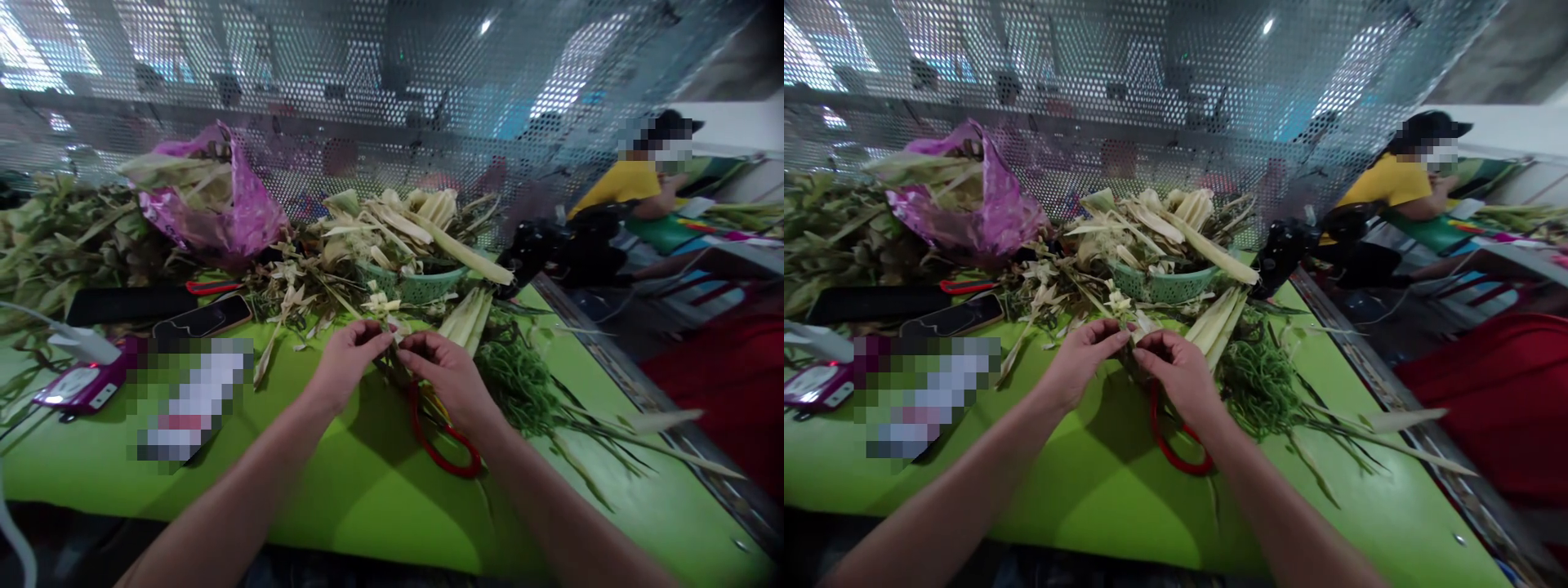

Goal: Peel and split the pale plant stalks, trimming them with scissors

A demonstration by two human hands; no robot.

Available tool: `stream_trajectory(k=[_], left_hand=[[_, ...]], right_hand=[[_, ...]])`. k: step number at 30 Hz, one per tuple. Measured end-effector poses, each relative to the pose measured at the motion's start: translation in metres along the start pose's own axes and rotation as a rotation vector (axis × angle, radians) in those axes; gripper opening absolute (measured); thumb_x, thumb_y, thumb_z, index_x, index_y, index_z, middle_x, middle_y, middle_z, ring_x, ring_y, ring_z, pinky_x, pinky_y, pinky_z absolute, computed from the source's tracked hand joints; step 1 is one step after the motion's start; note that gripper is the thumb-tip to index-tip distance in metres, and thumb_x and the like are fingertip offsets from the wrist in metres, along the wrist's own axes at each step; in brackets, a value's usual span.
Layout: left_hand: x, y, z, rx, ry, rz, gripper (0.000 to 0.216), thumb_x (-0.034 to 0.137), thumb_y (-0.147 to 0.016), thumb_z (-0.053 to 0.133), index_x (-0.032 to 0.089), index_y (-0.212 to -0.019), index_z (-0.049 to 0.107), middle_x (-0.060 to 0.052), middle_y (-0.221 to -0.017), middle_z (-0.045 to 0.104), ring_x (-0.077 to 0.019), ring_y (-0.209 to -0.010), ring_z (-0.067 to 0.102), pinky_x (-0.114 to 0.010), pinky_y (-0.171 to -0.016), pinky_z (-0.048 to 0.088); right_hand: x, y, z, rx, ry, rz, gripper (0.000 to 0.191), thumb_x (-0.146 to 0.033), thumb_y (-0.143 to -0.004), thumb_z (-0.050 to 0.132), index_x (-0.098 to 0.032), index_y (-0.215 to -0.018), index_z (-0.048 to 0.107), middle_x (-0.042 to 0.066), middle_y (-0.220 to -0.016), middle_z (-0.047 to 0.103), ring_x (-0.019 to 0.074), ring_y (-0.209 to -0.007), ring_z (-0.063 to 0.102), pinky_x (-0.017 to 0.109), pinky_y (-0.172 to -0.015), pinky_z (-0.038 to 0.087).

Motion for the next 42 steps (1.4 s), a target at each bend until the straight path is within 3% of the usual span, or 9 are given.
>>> stream_trajectory(k=[10, 16, 20, 24, 28, 37, 39, 42], left_hand=[[0.001, -0.001, 0.004, -0.094, -0.051, -0.031, 0.019, 0.026, -0.074, 0.067, 0.013, -0.088, 0.069, -0.005, -0.085, 0.067, -0.012, -0.079, 0.057, -0.025, -0.077, 0.043], [-0.002, -0.002, 0.0, -0.034, -0.01, -0.021, 0.022, 0.027, -0.072, 0.069, 0.012, -0.087, 0.066, -0.004, -0.078, 0.063, -0.0099, -0.067, 0.053, -0.024, -0.065, 0.042], [0.001, -0.002, -0.003, 0.024, -0.049, 0.013, 0.02, 0.029, -0.072, 0.069, 0.012, -0.083, 0.065, -0.003, -0.075, 0.061, -0.0105, -0.067, 0.052, -0.025, -0.065, 0.041], [0.001, -0.003, -0.001, -0.024, -0.064, 0.011, 0.023, 0.031, -0.071, 0.069, 0.012, -0.082, 0.065, -0.003, -0.076, 0.062, -0.0112, -0.068, 0.053, -0.025, -0.066, 0.042], [0.003, -0.003, 0.002, -0.091, -0.136, 0.032, 0.021, 0.03, -0.074, 0.066, 0.012, -0.083, 0.065, -0.003, -0.078, 0.062, -0.011, -0.067, 0.052, -0.025, -0.065, 0.041], [0.008, -0.001, -0.002, -0.051, -0.064, 0.019, 0.02, 0.031, -0.072, 0.067, 0.013, -0.073, 0.059, 0.001, -0.066, 0.056, -0.008, -0.059, 0.049, -0.022, -0.058, 0.039], [0.009, -0.001, -0.002, -0.053, -0.074, 0.015, 0.02, 0.031, -0.073, 0.067, 0.013, -0.071, 0.058, 0.001, -0.064, 0.056, -0.0076, -0.057, 0.048, -0.022, -0.056, 0.038], [0.01, -0.001, -0.005, -0.008, -0.095, 0.013, 0.022, 0.031, -0.07, 0.069, 0.014, -0.068, 0.054, 0.002, -0.059, 0.054, -0.0075, -0.054, 0.046, -0.022, -0.054, 0.036]], right_hand=[[-0.005, 0.002, -0.008, 0.054, 0.037, 0.0, 0.013, -0.032, -0.081, 0.06, -0.019, -0.081, 0.056, -0.002, -0.07, 0.054, 0.0101, -0.056, 0.042, 0.022, -0.051, 0.035], [-0.025, 0.007, -0.004, 0.039, 0.251, -0.267, 0.01, -0.019, -0.081, 0.058, -0.022, -0.089, 0.062, 0.001, -0.085, 0.061, 0.0155, -0.08, 0.055, 0.028, -0.072, 0.042], [-0.028, 0.01, 0.001, -0.004, 0.42, -0.264, 0.009, -0.026, -0.082, 0.06, -0.021, -0.087, 0.065, 0.003, -0.088, 0.061, 0.0178, -0.082, 0.056, 0.03, -0.073, 0.042], [-0.03, 0.009, 0.004, -0.018, 0.446, -0.297, 0.009, -0.026, -0.08, 0.063, -0.019, -0.074, 0.062, 0.002, -0.085, 0.057, 0.018, -0.083, 0.054, 0.03, -0.075, 0.041], [-0.023, 0.005, -0.003, 0.018, 0.306, -0.206, 0.013, -0.027, -0.081, 0.058, -0.02, -0.071, 0.059, 0.001, -0.081, 0.054, 0.0168, -0.077, 0.051, 0.029, -0.071, 0.039], [-0.003, 0.004, -0.001, -0.052, 0.006, 0.048, 0.011, -0.03, -0.079, 0.058, -0.02, -0.075, 0.06, -0.001, -0.07, 0.054, 0.0157, -0.068, 0.048, 0.027, -0.066, 0.038], [-0.002, 0.003, 0.0, -0.072, 0.01, 0.057, 0.011, -0.03, -0.079, 0.058, -0.02, -0.074, 0.061, 0.0, -0.074, 0.057, 0.0164, -0.07, 0.05, 0.028, -0.067, 0.039], [-0.011, 0.0, -0.003, -0.048, 0.14, -0.058, 0.014, -0.031, -0.077, 0.063, -0.019, -0.071, 0.063, 0.003, -0.087, 0.06, 0.019, -0.083, 0.055, 0.032, -0.078, 0.041]])
Point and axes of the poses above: each hand's wrist, its own y-axis away from the middle knuckle, its own z-axis out of the palm, x = y × z, the point moved 8 cm from there along -y, towards the middle knuckle
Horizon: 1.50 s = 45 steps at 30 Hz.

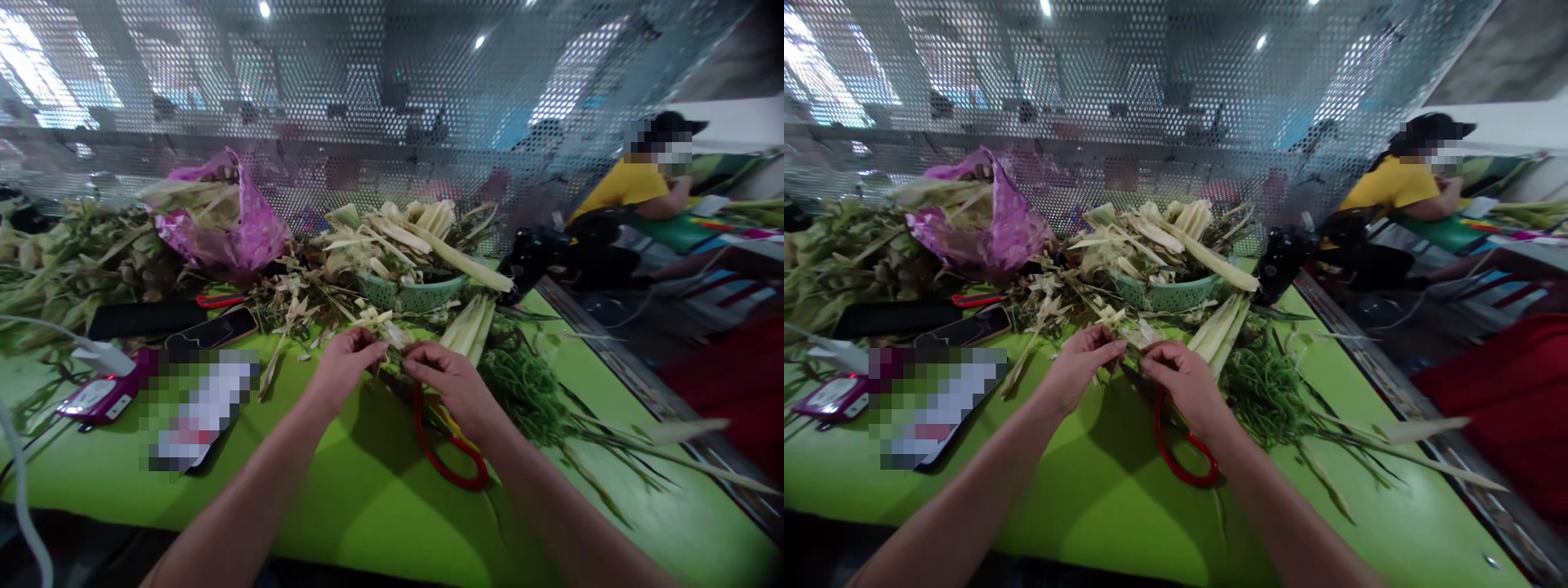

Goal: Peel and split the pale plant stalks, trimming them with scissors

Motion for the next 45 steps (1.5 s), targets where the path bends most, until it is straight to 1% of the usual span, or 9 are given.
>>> stream_trajectory(k=[4, 10, 18, 24, 29, 32, 38, 42, 45], left_hand=[[0.0, -0.001, -0.004, 0.046, -0.01, -0.003, 0.025, 0.032, -0.069, 0.07, 0.015, -0.065, 0.052, 0.004, -0.055, 0.049, -0.007, -0.051, 0.044, -0.022, -0.052, 0.035], [-0.001, -0.001, -0.003, 0.02, -0.006, 0.014, 0.025, 0.034, -0.07, 0.069, 0.015, -0.068, 0.053, 0.004, -0.057, 0.048, -0.007, -0.053, 0.044, -0.021, -0.054, 0.036], [-0.004, -0.001, -0.003, 0.047, -0.029, -0.01, 0.024, 0.033, -0.071, 0.068, 0.016, -0.067, 0.051, 0.004, -0.057, 0.052, -0.009, -0.056, 0.05, -0.022, -0.056, 0.039], [-0.005, -0.002, -0.002, 0.034, -0.12, 0.016, 0.021, 0.031, -0.074, 0.065, 0.016, -0.069, 0.05, 0.003, -0.058, 0.051, -0.0095, -0.055, 0.05, -0.024, -0.055, 0.039], [-0.006, -0.002, 0.004, -0.019, -0.05, -0.01, 0.019, 0.028, -0.074, 0.064, 0.017, -0.072, 0.049, 0.003, -0.062, 0.052, -0.0099, -0.053, 0.055, -0.025, -0.056, 0.042], [-0.004, -0.002, 0.002, 0.005, -0.037, -0.009, 0.02, 0.025, -0.071, 0.066, 0.017, -0.072, 0.048, 0.004, -0.062, 0.053, -0.0091, -0.051, 0.053, -0.025, -0.056, 0.043], [-0.001, -0.003, -0.01, 0.102, -0.159, 0.033, 0.018, 0.025, -0.073, 0.065, 0.018, -0.07, 0.048, 0.004, -0.058, 0.052, -0.0099, -0.049, 0.053, -0.024, -0.052, 0.039], [-0.002, -0.004, -0.013, 0.125, -0.18, 0.047, 0.018, 0.027, -0.073, 0.064, 0.018, -0.071, 0.049, 0.003, -0.061, 0.054, -0.0107, -0.052, 0.055, -0.024, -0.052, 0.039], [-0.004, -0.004, -0.013, 0.128, -0.18, 0.034, 0.018, 0.027, -0.072, 0.064, 0.018, -0.071, 0.049, 0.003, -0.061, 0.054, -0.0109, -0.051, 0.055, -0.024, -0.052, 0.039]], right_hand=[[-0.011, 0.0, -0.007, 0.077, 0.208, -0.155, 0.012, -0.031, -0.078, 0.065, -0.02, -0.073, 0.067, 0.006, -0.098, 0.06, 0.0215, -0.097, 0.056, 0.036, -0.091, 0.037], [-0.013, 0.002, -0.004, 0.063, 0.258, -0.19, 0.014, -0.032, -0.077, 0.066, -0.02, -0.071, 0.064, 0.005, -0.094, 0.061, 0.0216, -0.091, 0.057, 0.036, -0.086, 0.041], [-0.006, 0.0, 0.003, 0.002, 0.261, -0.158, 0.018, -0.034, -0.084, 0.056, -0.02, -0.076, 0.063, 0.005, -0.085, 0.062, 0.0205, -0.083, 0.056, 0.034, -0.076, 0.043], [-0.008, 0.002, 0.004, 0.029, 0.29, -0.165, 0.017, -0.036, -0.079, 0.064, -0.02, -0.076, 0.061, 0.003, -0.08, 0.061, 0.0194, -0.079, 0.056, 0.032, -0.075, 0.043], [0.006, -0.001, 0.007, -0.015, 0.135, -0.042, 0.018, -0.037, -0.08, 0.061, -0.019, -0.075, 0.063, 0.001, -0.075, 0.058, 0.0169, -0.07, 0.053, 0.029, -0.065, 0.042], [0.011, -0.001, 0.01, -0.045, 0.058, 0.009, 0.021, -0.039, -0.082, 0.058, -0.019, -0.08, 0.063, 0.0, -0.07, 0.057, 0.0153, -0.064, 0.05, 0.028, -0.06, 0.042], [-0.008, 0.003, 0.006, 0.027, 0.252, -0.147, 0.021, -0.038, -0.076, 0.068, -0.021, -0.087, 0.061, 0.004, -0.087, 0.061, 0.0204, -0.082, 0.057, 0.033, -0.075, 0.045], [-0.021, 0.006, 0.011, 0.015, 0.402, -0.298, 0.015, -0.031, -0.075, 0.069, -0.022, -0.081, 0.059, 0.005, -0.09, 0.06, 0.0226, -0.089, 0.056, 0.035, -0.081, 0.044], [-0.022, 0.007, 0.012, 0.026, 0.465, -0.335, 0.008, -0.023, -0.077, 0.066, -0.022, -0.078, 0.058, 0.005, -0.091, 0.059, 0.0225, -0.09, 0.056, 0.035, -0.081, 0.044]])
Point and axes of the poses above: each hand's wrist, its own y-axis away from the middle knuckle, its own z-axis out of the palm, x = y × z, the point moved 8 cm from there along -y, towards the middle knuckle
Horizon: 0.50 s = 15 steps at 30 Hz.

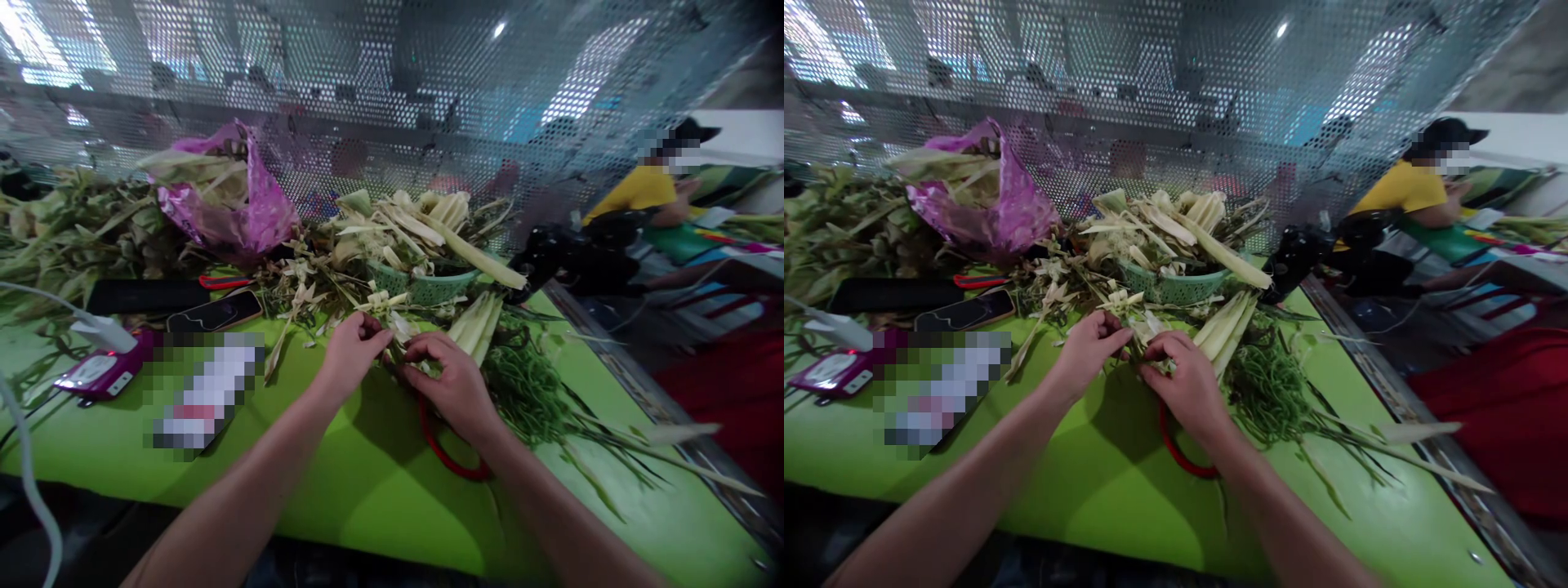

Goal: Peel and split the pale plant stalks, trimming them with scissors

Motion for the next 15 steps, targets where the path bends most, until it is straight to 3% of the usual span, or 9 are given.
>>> stream_trajectory(k=[6, 11, 15], left_hand=[[-0.002, 0.0, 0.001, -0.008, -0.034, 0.001, 0.019, 0.028, -0.072, 0.065, 0.017, -0.069, 0.05, 0.004, -0.056, 0.052, -0.0102, -0.049, 0.053, -0.023, -0.05, 0.038], [-0.006, 0.002, 0.002, -0.01, 0.035, -0.066, 0.019, 0.028, -0.072, 0.065, 0.016, -0.07, 0.05, 0.003, -0.059, 0.052, -0.0099, -0.051, 0.053, -0.023, -0.052, 0.042], [-0.005, 0.003, 0.004, -0.018, 0.095, -0.079, 0.019, 0.027, -0.071, 0.066, 0.016, -0.069, 0.05, 0.004, -0.057, 0.052, -0.0084, -0.049, 0.052, -0.022, -0.052, 0.041]], right_hand=[[-0.008, 0.002, -0.004, 0.029, 0.176, -0.045, 0.011, -0.018, -0.08, 0.059, -0.022, -0.09, 0.058, 0.007, -0.095, 0.06, 0.0228, -0.087, 0.057, 0.035, -0.077, 0.044], [-0.022, 0.006, -0.002, 0.034, 0.402, -0.165, 0.005, -0.021, -0.085, 0.055, -0.022, -0.087, 0.059, 0.007, -0.096, 0.063, 0.0243, -0.095, 0.057, 0.037, -0.082, 0.04], [-0.022, 0.007, -0.002, 0.035, 0.429, -0.171, 0.006, -0.021, -0.088, 0.052, -0.02, -0.085, 0.057, 0.005, -0.093, 0.063, 0.0213, -0.09, 0.057, 0.034, -0.08, 0.039]])
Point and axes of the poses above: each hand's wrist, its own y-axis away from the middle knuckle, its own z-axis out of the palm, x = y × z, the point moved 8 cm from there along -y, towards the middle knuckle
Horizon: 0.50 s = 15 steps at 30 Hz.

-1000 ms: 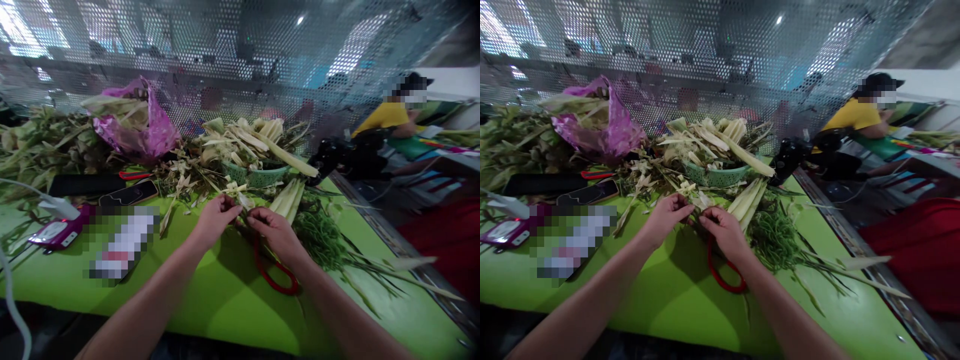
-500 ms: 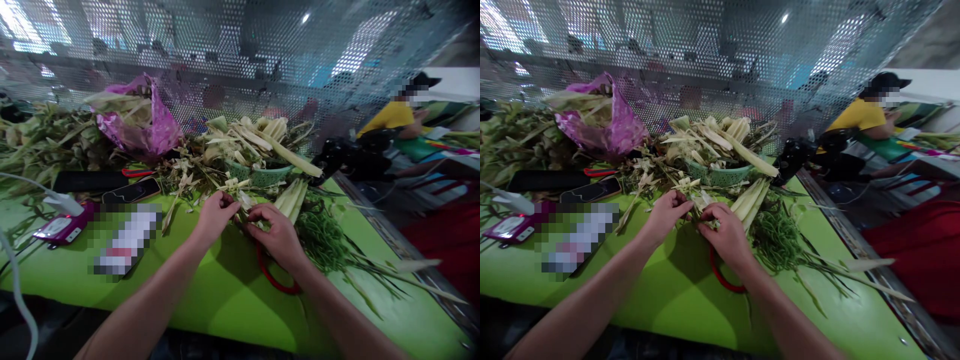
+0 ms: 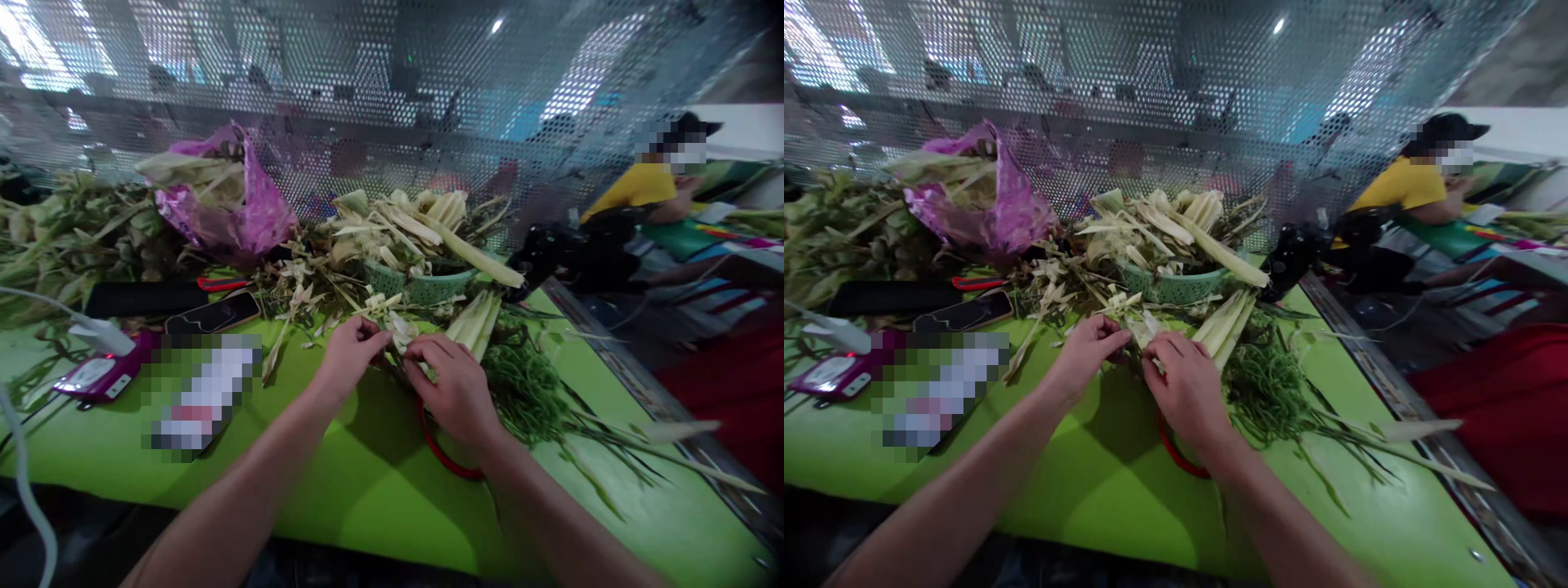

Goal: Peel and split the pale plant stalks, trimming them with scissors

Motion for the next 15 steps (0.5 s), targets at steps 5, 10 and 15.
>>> stream_trajectory(k=[5, 10, 15], left_hand=[[0.002, -0.001, 0.003, -0.047, -0.004, 0.017, 0.019, 0.026, -0.071, 0.067, 0.016, -0.071, 0.051, 0.005, -0.055, 0.051, -0.0078, -0.048, 0.049, -0.021, -0.05, 0.039], [0.006, 0.001, 0.003, -0.058, -0.028, 0.019, 0.018, 0.024, -0.071, 0.067, 0.015, -0.071, 0.051, 0.005, -0.055, 0.05, -0.0068, -0.047, 0.047, -0.02, -0.047, 0.036], [0.006, 0.0, 0.003, -0.064, -0.025, 0.017, 0.017, 0.024, -0.071, 0.066, 0.015, -0.072, 0.052, 0.005, -0.058, 0.05, -0.0059, -0.047, 0.046, -0.02, -0.047, 0.038]], right_hand=[[0.006, -0.002, -0.003, 0.026, -0.043, 0.062, 0.004, -0.02, -0.087, 0.052, -0.019, -0.083, 0.053, 0.005, -0.089, 0.059, 0.0203, -0.086, 0.055, 0.032, -0.075, 0.04], [0.012, -0.001, -0.006, 0.049, -0.04, 0.106, 0.003, -0.019, -0.085, 0.053, -0.019, -0.082, 0.053, 0.005, -0.087, 0.057, 0.0198, -0.083, 0.054, 0.031, -0.073, 0.04], [0.017, -0.002, -0.009, 0.053, -0.061, 0.147, 0.004, -0.018, -0.084, 0.054, -0.019, -0.08, 0.053, 0.004, -0.085, 0.057, 0.0192, -0.08, 0.054, 0.03, -0.072, 0.039]])
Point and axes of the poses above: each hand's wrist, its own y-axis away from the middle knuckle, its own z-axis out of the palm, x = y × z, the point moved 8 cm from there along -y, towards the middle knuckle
